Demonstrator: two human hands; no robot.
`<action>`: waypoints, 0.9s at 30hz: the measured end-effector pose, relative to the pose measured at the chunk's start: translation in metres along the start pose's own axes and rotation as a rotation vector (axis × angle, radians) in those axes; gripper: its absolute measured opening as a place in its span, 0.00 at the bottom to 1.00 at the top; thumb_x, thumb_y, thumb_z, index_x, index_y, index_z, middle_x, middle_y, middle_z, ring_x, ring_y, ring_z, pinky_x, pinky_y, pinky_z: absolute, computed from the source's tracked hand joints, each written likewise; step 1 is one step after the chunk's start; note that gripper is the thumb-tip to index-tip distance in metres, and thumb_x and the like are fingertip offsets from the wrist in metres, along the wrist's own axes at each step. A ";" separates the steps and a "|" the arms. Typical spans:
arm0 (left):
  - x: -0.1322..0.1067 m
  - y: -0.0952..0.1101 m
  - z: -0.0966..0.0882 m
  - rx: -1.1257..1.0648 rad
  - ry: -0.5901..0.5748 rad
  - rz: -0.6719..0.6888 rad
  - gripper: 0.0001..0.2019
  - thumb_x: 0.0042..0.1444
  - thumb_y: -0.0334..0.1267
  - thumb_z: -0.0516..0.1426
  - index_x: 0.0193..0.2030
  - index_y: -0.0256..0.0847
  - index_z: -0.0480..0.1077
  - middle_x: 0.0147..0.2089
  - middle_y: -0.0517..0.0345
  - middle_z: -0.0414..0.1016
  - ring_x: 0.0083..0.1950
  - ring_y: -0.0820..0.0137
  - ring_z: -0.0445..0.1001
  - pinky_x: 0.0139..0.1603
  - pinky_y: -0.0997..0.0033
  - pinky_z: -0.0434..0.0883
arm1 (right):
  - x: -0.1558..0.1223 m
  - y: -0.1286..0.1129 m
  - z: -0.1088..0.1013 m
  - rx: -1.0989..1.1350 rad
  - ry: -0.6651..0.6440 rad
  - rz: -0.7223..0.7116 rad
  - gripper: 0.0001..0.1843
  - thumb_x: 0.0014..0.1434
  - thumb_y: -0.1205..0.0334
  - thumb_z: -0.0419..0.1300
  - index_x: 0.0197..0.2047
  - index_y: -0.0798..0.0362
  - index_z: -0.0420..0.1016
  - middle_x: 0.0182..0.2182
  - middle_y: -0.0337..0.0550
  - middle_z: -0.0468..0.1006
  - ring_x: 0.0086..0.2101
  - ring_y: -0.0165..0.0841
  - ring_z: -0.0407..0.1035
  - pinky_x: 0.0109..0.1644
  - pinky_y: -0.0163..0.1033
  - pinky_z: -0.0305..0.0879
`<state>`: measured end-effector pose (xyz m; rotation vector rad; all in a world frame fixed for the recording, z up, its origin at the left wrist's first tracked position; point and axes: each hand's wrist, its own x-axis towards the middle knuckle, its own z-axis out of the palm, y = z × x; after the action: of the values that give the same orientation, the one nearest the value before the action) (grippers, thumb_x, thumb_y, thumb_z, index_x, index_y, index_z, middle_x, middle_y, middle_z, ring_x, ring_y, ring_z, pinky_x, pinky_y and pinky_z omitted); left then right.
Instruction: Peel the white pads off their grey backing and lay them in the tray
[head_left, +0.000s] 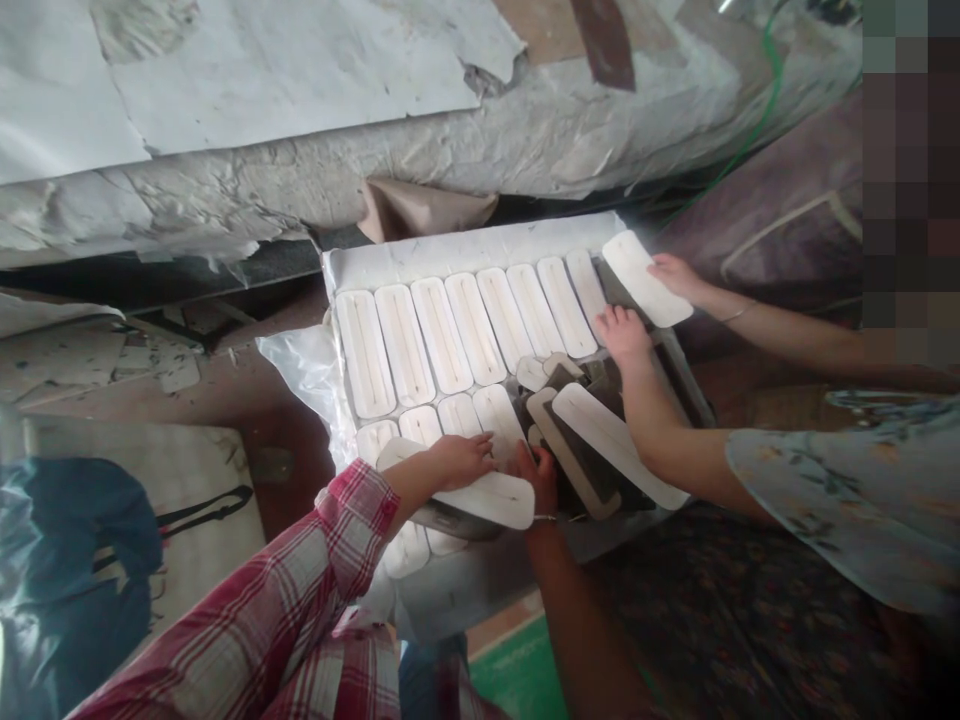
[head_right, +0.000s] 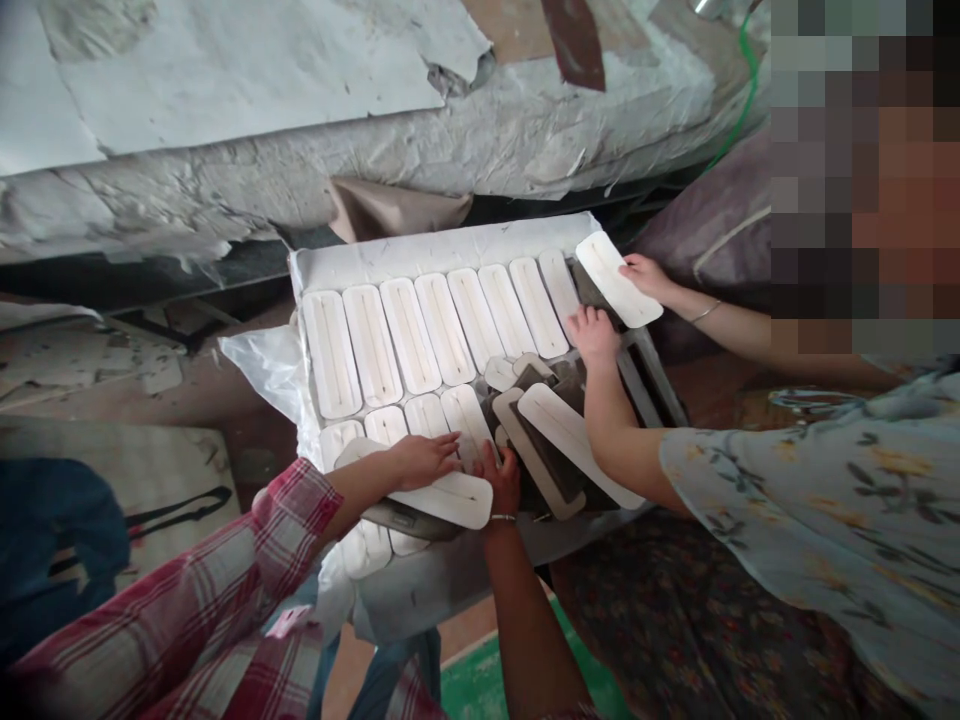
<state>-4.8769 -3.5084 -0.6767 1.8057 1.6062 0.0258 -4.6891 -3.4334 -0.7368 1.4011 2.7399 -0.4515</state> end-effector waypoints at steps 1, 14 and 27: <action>0.001 -0.001 0.002 0.016 -0.008 -0.034 0.24 0.63 0.50 0.37 0.60 0.47 0.59 0.67 0.51 0.50 0.56 0.58 0.66 0.42 0.62 0.68 | 0.003 0.004 -0.001 0.024 0.014 -0.006 0.25 0.59 0.59 0.48 0.57 0.61 0.63 0.46 0.59 0.63 0.45 0.41 0.62 0.50 0.46 0.62; 0.009 -0.019 0.015 0.192 -0.091 -0.023 0.30 0.60 0.53 0.35 0.66 0.47 0.47 0.70 0.55 0.35 0.42 0.59 0.73 0.29 0.62 0.67 | 0.001 0.030 -0.041 0.174 0.018 0.006 0.21 0.56 0.70 0.46 0.52 0.63 0.65 0.51 0.57 0.63 0.53 0.37 0.58 0.60 0.41 0.54; 0.004 -0.025 0.005 0.239 -0.127 0.034 0.31 0.59 0.55 0.36 0.67 0.48 0.42 0.70 0.53 0.34 0.34 0.65 0.73 0.27 0.64 0.63 | 0.057 0.003 -0.028 1.019 -0.204 0.650 0.09 0.56 0.65 0.45 0.25 0.54 0.54 0.20 0.35 0.61 0.17 0.21 0.52 0.20 0.26 0.52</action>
<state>-4.8951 -3.5080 -0.6951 1.9722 1.5410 -0.2701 -4.7180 -3.3793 -0.7197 2.0811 1.6890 -1.9078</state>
